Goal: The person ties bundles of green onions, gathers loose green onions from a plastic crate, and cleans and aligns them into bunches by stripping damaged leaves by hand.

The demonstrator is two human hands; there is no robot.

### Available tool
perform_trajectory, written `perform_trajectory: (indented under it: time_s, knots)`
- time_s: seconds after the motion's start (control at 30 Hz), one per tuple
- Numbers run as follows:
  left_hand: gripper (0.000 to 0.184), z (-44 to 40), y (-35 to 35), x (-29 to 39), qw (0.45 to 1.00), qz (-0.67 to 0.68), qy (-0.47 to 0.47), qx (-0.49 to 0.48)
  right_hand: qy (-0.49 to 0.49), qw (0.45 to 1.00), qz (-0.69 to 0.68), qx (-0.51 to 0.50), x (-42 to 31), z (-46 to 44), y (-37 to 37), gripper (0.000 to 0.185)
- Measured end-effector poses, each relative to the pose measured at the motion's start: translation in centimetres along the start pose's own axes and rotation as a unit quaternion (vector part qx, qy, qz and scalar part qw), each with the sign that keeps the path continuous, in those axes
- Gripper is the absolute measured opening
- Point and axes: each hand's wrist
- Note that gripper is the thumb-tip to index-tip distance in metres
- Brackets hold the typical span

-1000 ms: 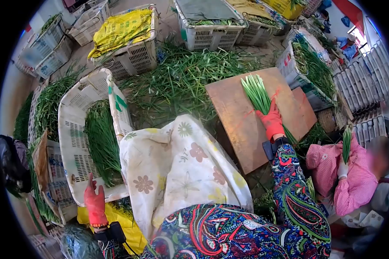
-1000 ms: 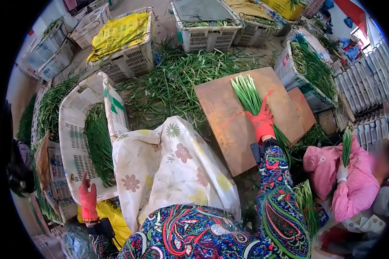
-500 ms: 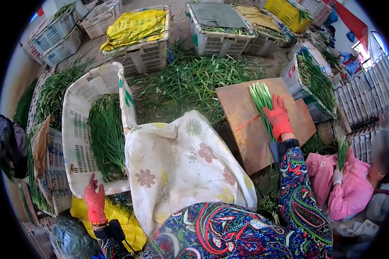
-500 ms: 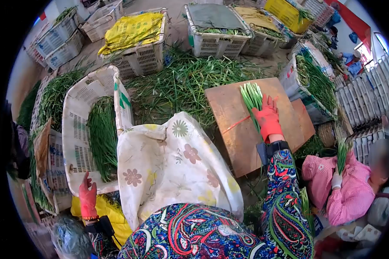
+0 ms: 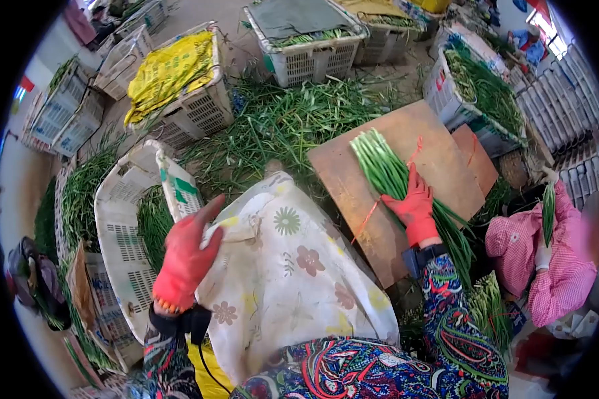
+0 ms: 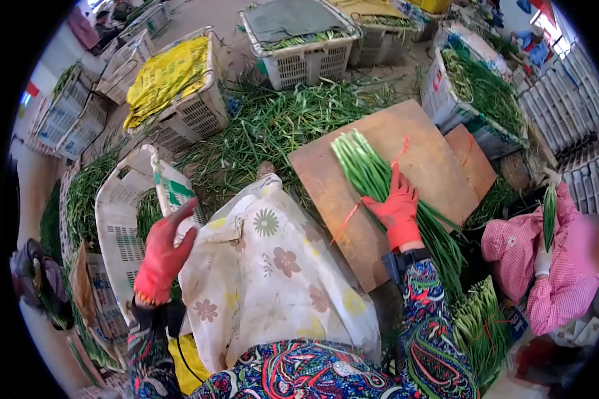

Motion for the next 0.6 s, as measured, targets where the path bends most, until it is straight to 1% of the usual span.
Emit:
perform_trajectory:
  time_s: [0.07,0.13,0.2,0.27,0.33,0.37,0.47,0.5,0.6]
  knots:
    - [0.037,-5.3,-3.0,4.4,0.992,0.024,-0.119,-0.041,0.013,1.0,0.003,0.009,-0.3,0.2,0.1,0.107]
    - [0.031,-9.6,-7.7,7.8,0.975,0.029,-0.215,-0.045,0.008,1.0,0.01,0.028,-0.1,0.0,-0.4,0.107]
    - [0.028,-13.4,-12.4,11.2,0.975,0.033,-0.199,-0.095,-0.002,1.0,-0.005,0.026,-0.1,-0.3,-0.2,0.106]
    - [0.028,-16.6,-17.5,12.9,0.968,0.076,-0.226,-0.077,-0.012,1.0,-0.009,0.019,-0.4,-0.5,0.2,0.104]
    - [0.027,-18.7,-20.7,14.0,0.975,0.069,-0.178,-0.114,-0.014,1.0,-0.017,0.016,-0.3,-0.5,0.3,0.104]
    - [0.027,-19.7,-21.9,14.1,0.977,0.065,-0.153,-0.132,-0.014,1.0,-0.019,0.016,-0.3,-0.6,0.3,0.103]
    - [0.029,-22.3,-24.7,12.8,0.953,0.089,-0.208,-0.201,-0.013,0.999,-0.025,0.018,-0.2,-0.8,0.4,0.103]
    - [0.029,-22.9,-24.7,12.9,0.949,0.097,-0.203,-0.222,-0.015,0.999,-0.029,0.018,-0.2,-0.8,0.4,0.103]
    - [0.025,-24.6,-25.1,12.6,0.918,0.15,-0.162,-0.33,-0.013,0.999,-0.031,0.026,-0.3,-0.9,0.5,0.101]
Point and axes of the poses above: each hand's wrist, its own z-axis away from the middle knuckle, its own y-axis out of the back of the hand, x = y × z, and after that the axes turned 15 degrees about y, right-handed
